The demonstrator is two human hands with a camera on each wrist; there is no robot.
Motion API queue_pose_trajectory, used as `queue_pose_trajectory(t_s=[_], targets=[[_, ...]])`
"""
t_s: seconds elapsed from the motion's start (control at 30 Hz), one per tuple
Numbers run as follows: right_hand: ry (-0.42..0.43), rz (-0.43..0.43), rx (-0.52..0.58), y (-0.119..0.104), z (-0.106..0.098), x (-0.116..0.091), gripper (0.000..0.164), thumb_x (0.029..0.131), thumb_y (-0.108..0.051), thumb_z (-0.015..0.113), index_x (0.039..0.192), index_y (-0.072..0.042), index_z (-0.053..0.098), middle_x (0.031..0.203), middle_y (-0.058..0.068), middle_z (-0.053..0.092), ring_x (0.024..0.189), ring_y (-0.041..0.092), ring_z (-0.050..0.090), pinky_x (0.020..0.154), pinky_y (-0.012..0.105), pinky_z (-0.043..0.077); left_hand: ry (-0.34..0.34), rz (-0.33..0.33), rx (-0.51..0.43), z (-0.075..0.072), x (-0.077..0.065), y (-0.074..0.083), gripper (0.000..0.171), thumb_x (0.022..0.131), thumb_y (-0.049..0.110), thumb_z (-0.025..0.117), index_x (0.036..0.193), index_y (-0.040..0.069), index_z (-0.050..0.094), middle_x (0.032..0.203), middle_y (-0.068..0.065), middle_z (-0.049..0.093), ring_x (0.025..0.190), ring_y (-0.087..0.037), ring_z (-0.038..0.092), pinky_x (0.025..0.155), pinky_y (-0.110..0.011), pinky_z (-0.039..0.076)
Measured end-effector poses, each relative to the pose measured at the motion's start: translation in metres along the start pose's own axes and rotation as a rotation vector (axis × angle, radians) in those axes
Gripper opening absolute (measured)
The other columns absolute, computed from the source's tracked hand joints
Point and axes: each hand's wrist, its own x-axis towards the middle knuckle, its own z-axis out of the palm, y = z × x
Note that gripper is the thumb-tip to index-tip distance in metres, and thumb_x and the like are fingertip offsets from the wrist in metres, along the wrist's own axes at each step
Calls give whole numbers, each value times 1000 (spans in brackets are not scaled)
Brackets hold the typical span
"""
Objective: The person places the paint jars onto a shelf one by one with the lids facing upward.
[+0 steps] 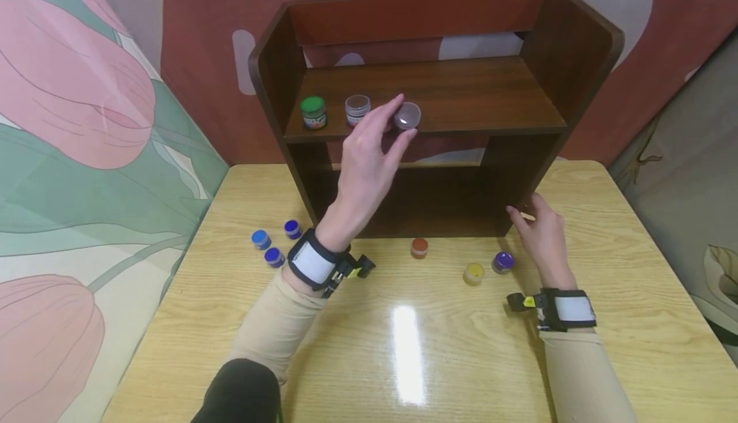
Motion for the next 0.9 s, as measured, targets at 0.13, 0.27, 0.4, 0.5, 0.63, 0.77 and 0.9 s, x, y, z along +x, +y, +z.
queue_pose_trajectory(t_s=[0.13, 0.27, 0.4, 0.5, 0.63, 0.77, 0.9], targets=[[-3, 5, 4, 0, 0, 0, 35, 100, -23, 59, 125, 2, 58, 121, 29, 67, 111, 47, 66, 87, 53, 56, 0, 3, -2, 2, 2, 0, 51, 93, 22, 71, 138, 5, 57, 133, -13, 66, 121, -20, 65, 106, -19, 49], [-1, 1, 9, 0, 1, 0, 34, 100, -22, 60, 125, 2, 58, 120, 28, 67, 111, 46, 66, 86, 52, 56, 0, 2, 1, 4, 3, 1, 50, 94, 23, 70, 138, 4, 57, 133, -13, 65, 122, -20, 64, 107, -19, 48], [-2, -1, 12, 0, 1, 0, 34, 100, -22, 60, 124, 2, 58, 120, 28, 67, 111, 46, 67, 86, 52, 56, 10, 6, 13, 5, 4, 1, 49, 95, 24, 69, 138, 4, 57, 133, -13, 65, 122, -20, 64, 107, -20, 48], [-5, 1, 15, 0, 0, 0, 35, 100, -23, 59, 125, 2, 58, 121, 28, 67, 111, 46, 66, 87, 52, 56, 13, 4, 24, 7, 5, 1, 49, 95, 24, 68, 138, 4, 57, 134, -13, 65, 123, -20, 63, 109, -21, 47], [-8, 6, 17, -1, 0, 0, 36, 101, -23, 59, 126, 1, 58, 123, 28, 66, 112, 46, 66, 88, 54, 56, 3, -14, 49, 8, 7, 3, 50, 95, 26, 68, 139, 5, 57, 135, -13, 65, 126, -20, 62, 110, -21, 46], [-9, 7, 14, 0, 0, 0, 35, 101, -23, 59, 127, 1, 58, 123, 28, 66, 112, 46, 65, 88, 55, 56, -4, -38, 93, 9, 8, 5, 49, 95, 25, 68, 139, 5, 57, 135, -11, 65, 126, -19, 62, 111, -23, 47], [-11, 4, 8, 0, 0, 0, 36, 101, -23, 59, 127, 1, 57, 123, 28, 66, 112, 46, 65, 88, 55, 56, -12, -49, 147, 10, 10, 7, 48, 96, 25, 67, 138, 4, 57, 135, -11, 65, 126, -20, 62, 110, -27, 48]])
